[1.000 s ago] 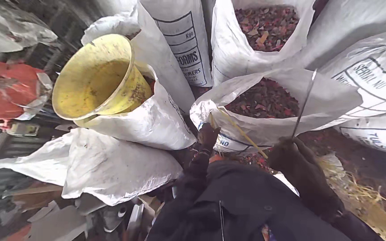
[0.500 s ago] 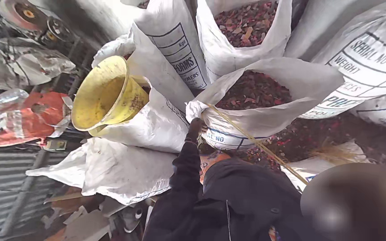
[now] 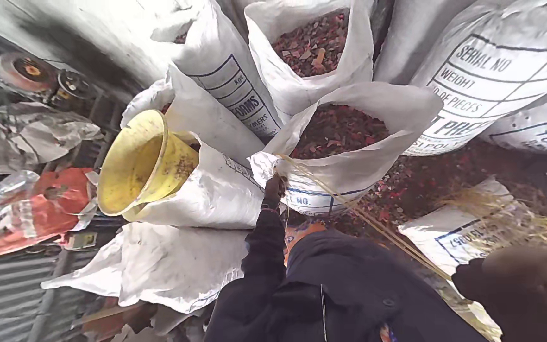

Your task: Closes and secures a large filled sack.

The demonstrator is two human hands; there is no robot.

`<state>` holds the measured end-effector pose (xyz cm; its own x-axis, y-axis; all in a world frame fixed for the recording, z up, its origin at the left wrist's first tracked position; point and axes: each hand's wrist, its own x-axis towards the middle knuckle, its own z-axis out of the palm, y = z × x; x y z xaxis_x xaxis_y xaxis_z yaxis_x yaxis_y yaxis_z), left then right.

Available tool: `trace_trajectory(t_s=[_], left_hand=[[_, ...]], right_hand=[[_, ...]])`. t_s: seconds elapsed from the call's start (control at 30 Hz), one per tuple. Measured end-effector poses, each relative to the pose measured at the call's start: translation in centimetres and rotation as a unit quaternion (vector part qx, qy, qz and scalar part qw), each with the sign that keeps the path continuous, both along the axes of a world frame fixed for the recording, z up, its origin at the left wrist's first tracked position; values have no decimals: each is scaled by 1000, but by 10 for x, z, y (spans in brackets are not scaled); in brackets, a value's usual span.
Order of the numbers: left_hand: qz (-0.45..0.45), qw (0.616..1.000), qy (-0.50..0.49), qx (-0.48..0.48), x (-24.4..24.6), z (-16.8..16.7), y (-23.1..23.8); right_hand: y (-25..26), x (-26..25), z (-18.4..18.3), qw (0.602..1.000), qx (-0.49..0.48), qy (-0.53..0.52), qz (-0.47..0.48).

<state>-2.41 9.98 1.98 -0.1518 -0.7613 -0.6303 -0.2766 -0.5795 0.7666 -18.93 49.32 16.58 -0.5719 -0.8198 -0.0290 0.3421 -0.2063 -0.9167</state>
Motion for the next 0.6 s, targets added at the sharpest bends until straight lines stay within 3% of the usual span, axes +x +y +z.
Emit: trace_trajectory(t_s=[0.07,0.13,0.2,0.27,0.37,0.47,0.53,0.6], left_hand=[[-36,998,-51,-7,-2,2,-3],[-131,973,-179,-61,-9,1,-10],[-227,935,-265,-72,-15,1,-19],[-230,934,-266,-64,-22,6,-19],[-129,982,-132,-24,-27,22,-16],[-53,997,45,16,-32,20,-25],[-7,990,131,49,-41,12,-32],[35,980,180,73,-47,12,-34]], right_hand=[[5,-1,-12,999,-20,17,21],[12,-4,-25,999,-30,19,18],[10,2,-11,999,16,36,-3],[9,7,5,998,41,45,-6],[21,12,-2,1000,4,19,21],[25,22,-17,998,30,-12,57],[22,33,-34,986,164,-13,24],[-6,48,-39,912,405,54,-30]])
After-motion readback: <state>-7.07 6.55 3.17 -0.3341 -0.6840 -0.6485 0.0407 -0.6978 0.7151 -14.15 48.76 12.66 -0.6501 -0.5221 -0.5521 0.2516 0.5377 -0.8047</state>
